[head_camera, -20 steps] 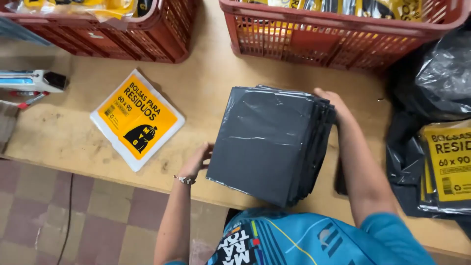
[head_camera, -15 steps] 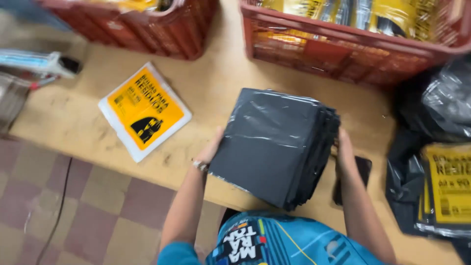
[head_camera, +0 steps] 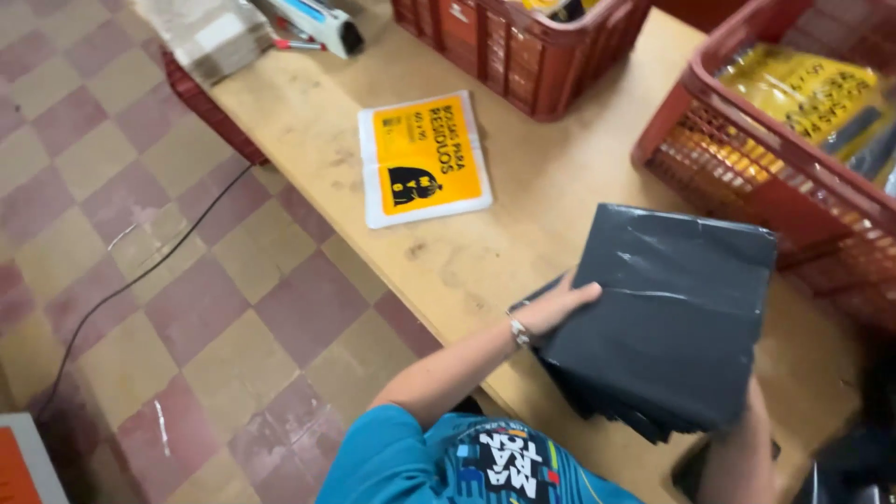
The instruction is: Packaging black plastic bags into labeled plastic sleeves
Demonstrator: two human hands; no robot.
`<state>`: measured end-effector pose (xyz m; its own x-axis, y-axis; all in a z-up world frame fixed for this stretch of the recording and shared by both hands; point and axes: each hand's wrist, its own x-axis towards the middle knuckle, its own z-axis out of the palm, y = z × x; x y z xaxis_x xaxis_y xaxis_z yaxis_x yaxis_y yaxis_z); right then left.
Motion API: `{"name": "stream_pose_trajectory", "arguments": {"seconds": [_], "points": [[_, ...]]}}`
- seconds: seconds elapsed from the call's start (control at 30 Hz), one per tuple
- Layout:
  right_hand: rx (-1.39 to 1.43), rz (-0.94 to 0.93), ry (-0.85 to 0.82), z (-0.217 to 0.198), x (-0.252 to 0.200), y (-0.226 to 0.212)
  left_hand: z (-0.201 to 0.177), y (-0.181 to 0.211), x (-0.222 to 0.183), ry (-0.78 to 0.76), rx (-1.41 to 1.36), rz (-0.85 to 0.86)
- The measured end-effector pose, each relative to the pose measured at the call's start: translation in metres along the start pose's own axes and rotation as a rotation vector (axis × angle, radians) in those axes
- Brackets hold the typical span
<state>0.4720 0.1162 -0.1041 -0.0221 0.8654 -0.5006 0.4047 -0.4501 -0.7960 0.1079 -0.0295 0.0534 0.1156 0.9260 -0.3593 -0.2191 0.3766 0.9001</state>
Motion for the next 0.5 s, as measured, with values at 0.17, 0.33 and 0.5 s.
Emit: {"name": "stream_pose_trajectory", "arguments": {"seconds": [0.17,0.33,0.5], "points": [[-0.183,-0.039,0.027,-0.004,-0.077,-0.085,0.002,-0.028,0.002,0.089,-0.196,0.021],[-0.568,-0.991,0.456,0.015,-0.223,-0.142,0.005,-0.020,-0.019,0.169,0.058,0.004],[-1.071,-1.171,0.522,0.157,-0.277,-0.169,-0.022,-0.044,-0.017,0.070,0.264,0.066]]}}
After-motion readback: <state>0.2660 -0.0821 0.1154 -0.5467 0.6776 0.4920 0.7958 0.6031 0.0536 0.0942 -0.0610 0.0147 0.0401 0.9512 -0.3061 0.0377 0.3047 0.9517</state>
